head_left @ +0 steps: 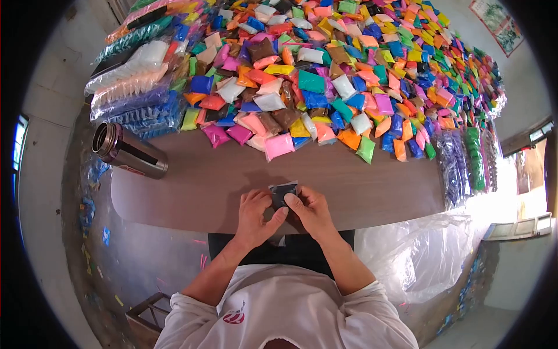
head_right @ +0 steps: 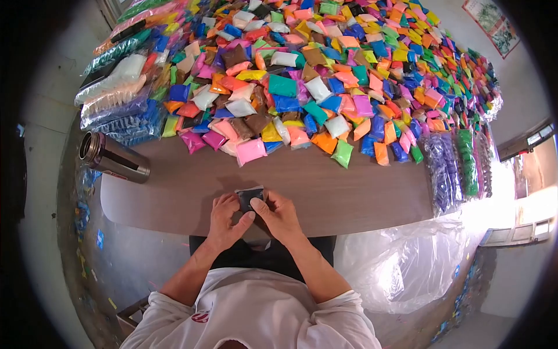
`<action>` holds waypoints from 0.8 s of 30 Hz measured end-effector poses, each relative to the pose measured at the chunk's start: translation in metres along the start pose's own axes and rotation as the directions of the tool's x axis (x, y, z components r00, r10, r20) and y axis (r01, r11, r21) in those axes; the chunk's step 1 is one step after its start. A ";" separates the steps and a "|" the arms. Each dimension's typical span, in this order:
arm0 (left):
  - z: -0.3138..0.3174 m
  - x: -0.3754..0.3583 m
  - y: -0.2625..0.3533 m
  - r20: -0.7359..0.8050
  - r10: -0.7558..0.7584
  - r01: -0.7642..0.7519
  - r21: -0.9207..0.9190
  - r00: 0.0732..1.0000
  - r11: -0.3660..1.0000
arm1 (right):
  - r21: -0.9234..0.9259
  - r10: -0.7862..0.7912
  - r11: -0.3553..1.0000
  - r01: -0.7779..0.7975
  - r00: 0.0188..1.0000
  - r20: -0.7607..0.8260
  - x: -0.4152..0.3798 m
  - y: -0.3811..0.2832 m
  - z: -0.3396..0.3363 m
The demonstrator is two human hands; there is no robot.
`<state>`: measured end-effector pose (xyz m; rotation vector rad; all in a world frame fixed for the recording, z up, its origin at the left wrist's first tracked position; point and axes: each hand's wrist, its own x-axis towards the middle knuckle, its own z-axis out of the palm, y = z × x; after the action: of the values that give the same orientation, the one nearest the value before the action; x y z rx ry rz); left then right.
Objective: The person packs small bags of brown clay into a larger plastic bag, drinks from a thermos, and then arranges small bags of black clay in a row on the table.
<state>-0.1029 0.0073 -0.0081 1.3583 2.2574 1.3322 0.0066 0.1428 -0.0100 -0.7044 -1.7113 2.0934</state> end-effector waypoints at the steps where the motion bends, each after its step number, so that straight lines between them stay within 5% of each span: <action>1: -0.001 0.000 0.000 0.024 0.002 -0.003 0.013 1.000 1.000 | -0.013 -0.017 1.000 0.018 1.000 0.010 0.000 0.002 0.000; 7: -0.001 0.000 -0.003 0.050 0.065 -0.067 0.034 0.997 0.997 | -0.098 -0.025 0.995 0.024 1.000 -0.010 -0.001 -0.003 0.000; 13: 0.000 -0.001 -0.008 0.006 0.062 -0.061 -0.041 0.998 0.997 | 0.185 0.101 0.976 -0.118 0.990 0.100 0.002 -0.003 -0.005; 19: -0.006 -0.003 -0.008 0.022 0.070 -0.067 -0.115 0.997 0.991 | -0.022 0.108 0.994 -0.106 0.984 0.140 0.007 -0.008 -0.006; 24: -0.006 -0.003 -0.008 0.009 0.008 -0.006 -0.169 1.000 0.986 | -0.018 0.030 0.999 -0.029 0.997 0.078 -0.001 -0.012 0.003</action>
<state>-0.1098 -0.0002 -0.0113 1.3132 2.0807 1.4782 0.0052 0.1424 0.0021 -0.6651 -1.7721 2.1553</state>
